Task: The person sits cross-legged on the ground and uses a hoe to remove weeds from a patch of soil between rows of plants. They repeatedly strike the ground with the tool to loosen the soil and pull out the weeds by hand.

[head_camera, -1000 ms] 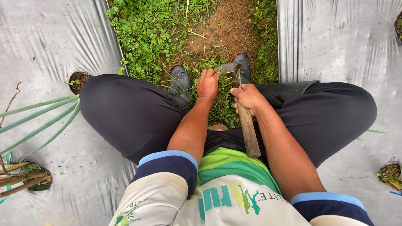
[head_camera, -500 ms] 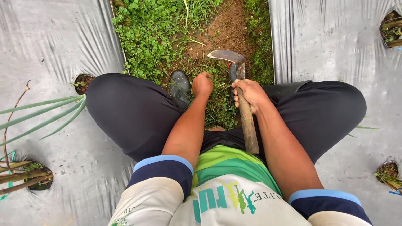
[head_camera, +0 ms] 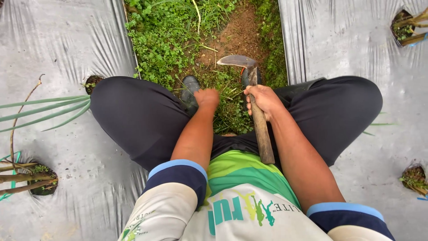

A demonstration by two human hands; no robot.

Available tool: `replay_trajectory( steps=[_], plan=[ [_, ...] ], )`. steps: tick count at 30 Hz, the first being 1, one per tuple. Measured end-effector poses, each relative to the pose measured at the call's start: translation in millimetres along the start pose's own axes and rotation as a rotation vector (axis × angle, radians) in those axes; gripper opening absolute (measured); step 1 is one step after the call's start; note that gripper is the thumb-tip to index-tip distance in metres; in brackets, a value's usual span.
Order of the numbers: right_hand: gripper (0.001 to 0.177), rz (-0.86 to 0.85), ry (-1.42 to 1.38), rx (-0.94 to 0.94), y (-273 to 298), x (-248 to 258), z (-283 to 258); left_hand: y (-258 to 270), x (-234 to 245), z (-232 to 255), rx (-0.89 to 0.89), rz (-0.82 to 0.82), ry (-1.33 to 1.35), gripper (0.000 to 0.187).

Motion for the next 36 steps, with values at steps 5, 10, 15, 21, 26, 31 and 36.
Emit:
replay_trajectory(
  steps=[5,10,15,21,26,31,36],
  plan=[
    [0.025,0.022,0.098,0.048,-3,4,-4,-24,31,9,-0.038,0.155,0.275,0.024],
    [0.024,0.064,0.107,0.023,-7,8,11,42,60,38,-0.245,0.209,0.64,0.018],
    [0.019,0.033,0.107,0.045,1,0,11,101,101,66,-0.444,0.291,0.882,0.018],
    [0.025,-0.015,0.112,0.068,11,-13,6,125,133,70,-0.563,0.55,0.989,0.012],
    [0.03,-0.043,0.103,0.088,15,-17,3,122,137,73,-0.581,0.672,1.12,0.01],
    [0.034,-0.062,0.092,0.14,23,-21,-6,134,146,86,-0.569,0.648,1.207,0.014],
    [0.033,-0.034,0.076,0.165,16,-18,2,80,118,105,-0.773,0.58,0.95,0.033]
  ],
)
Point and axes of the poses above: each hand's wrist, its own y-axis away from the middle knuckle, its own x-axis out of the back of the hand, z = x × y, the point moved 9 cm from there along -y, towards the middle knuckle, and after that the axes turned 15 degrees about y, right-handed, at the moved point
